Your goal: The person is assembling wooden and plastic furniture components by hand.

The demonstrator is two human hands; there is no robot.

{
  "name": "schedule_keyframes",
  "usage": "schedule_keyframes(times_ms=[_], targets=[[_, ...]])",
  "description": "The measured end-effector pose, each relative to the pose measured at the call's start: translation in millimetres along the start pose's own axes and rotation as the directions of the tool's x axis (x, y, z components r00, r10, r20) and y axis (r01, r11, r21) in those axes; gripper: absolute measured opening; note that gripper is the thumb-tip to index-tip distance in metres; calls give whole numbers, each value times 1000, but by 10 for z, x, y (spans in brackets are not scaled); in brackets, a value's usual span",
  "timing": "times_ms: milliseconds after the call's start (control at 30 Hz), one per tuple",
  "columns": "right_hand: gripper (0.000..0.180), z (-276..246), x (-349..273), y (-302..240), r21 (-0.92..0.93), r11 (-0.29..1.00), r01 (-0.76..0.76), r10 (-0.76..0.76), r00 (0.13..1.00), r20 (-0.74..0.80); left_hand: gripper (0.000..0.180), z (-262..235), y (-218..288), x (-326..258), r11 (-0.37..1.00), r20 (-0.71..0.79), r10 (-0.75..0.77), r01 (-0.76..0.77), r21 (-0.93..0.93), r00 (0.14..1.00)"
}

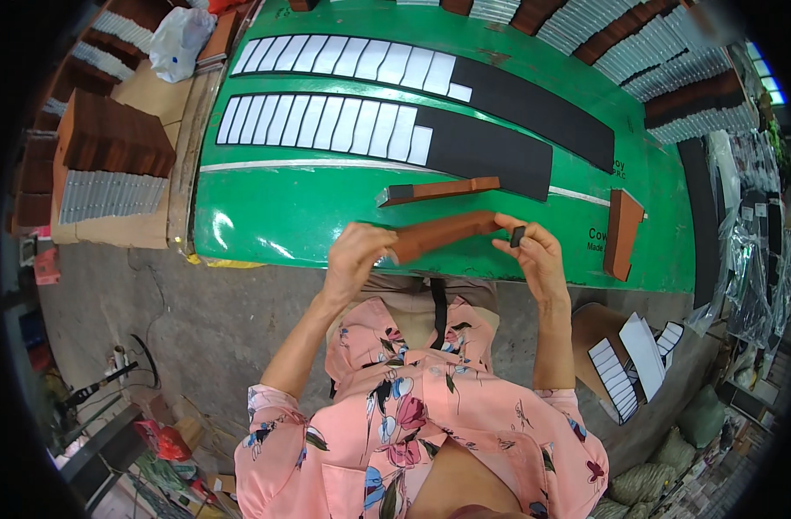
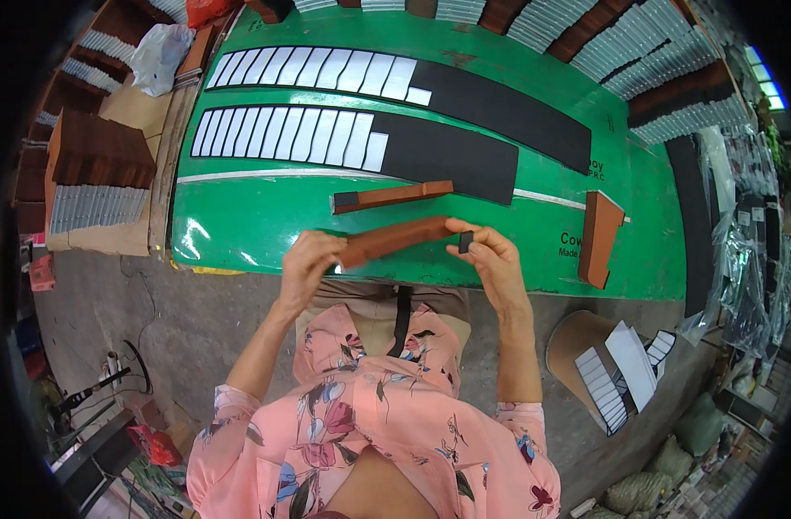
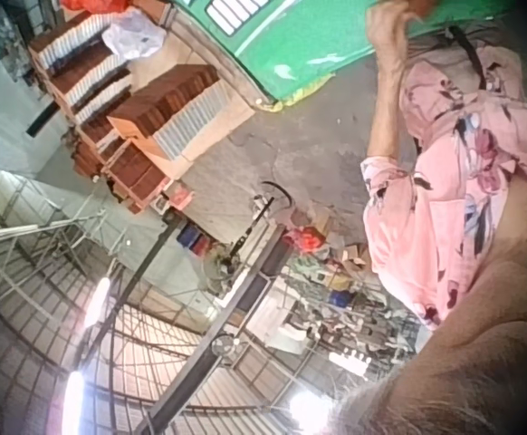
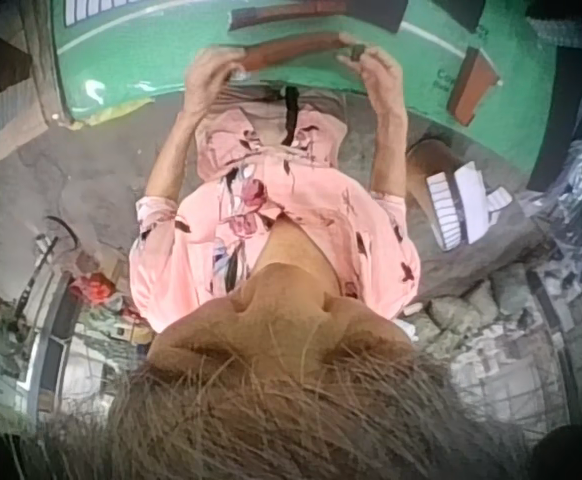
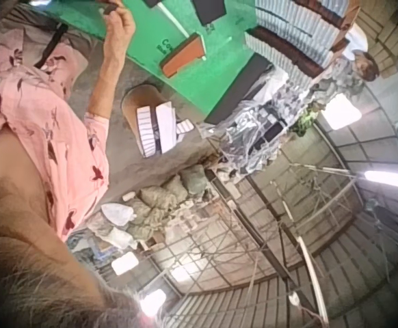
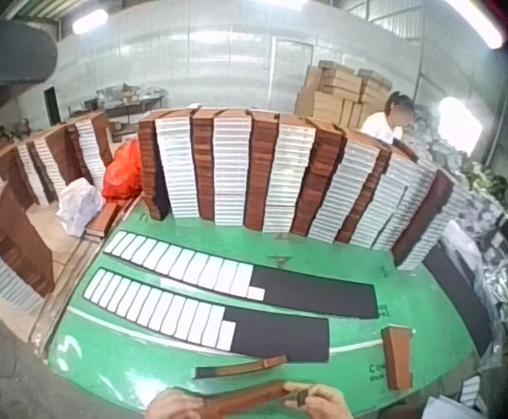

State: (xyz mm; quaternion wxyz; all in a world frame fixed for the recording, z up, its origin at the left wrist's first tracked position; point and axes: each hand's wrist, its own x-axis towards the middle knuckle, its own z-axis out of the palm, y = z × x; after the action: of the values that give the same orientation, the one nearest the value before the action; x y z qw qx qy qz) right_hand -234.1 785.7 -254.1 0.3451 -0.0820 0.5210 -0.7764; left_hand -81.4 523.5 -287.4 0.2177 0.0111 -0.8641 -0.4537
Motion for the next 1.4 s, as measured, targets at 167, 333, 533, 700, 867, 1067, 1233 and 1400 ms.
schedule_keyframes(times_ms=[167, 333, 533, 700, 867, 1067, 1233, 1400], targets=[[7, 89, -25, -125, -66, 995, -76, 74, 997, -38, 15, 71, -97, -91, 882, -176, -416, 349, -317, 892], [9, 46, 19, -136, 92, 995, -48, 45, 998, 36, 28, 84, -38, -147, 833, -136, -471, 389, -393, 872], [19, 315, 50, -90, 79, 996, -51, 50, 999, 15, 34, 21, 66, -40, 962, -142, -234, 207, -178, 962], [24, 650, 164, -89, -255, 967, -17, 49, 992, 117, 33, 77, 47, 88, 979, -175, -102, 68, -190, 979], [22, 1055, 259, -63, -689, 673, 267, -185, 964, 193, 31, 111, 19, 80, 953, -122, -149, 110, -281, 981], [24, 1145, 246, 6, -846, 377, 377, -220, 924, 314, 30, 142, -29, 69, 956, -163, -111, 60, -287, 980], [26, 1177, 260, 35, -847, 279, 452, -273, 883, 382, 29, 141, -36, 67, 959, -179, -86, 33, -283, 980], [26, 1210, 241, 21, -851, 272, 449, -262, 886, 384, 30, 146, -48, 66, 960, -189, -67, 12, -278, 980]])
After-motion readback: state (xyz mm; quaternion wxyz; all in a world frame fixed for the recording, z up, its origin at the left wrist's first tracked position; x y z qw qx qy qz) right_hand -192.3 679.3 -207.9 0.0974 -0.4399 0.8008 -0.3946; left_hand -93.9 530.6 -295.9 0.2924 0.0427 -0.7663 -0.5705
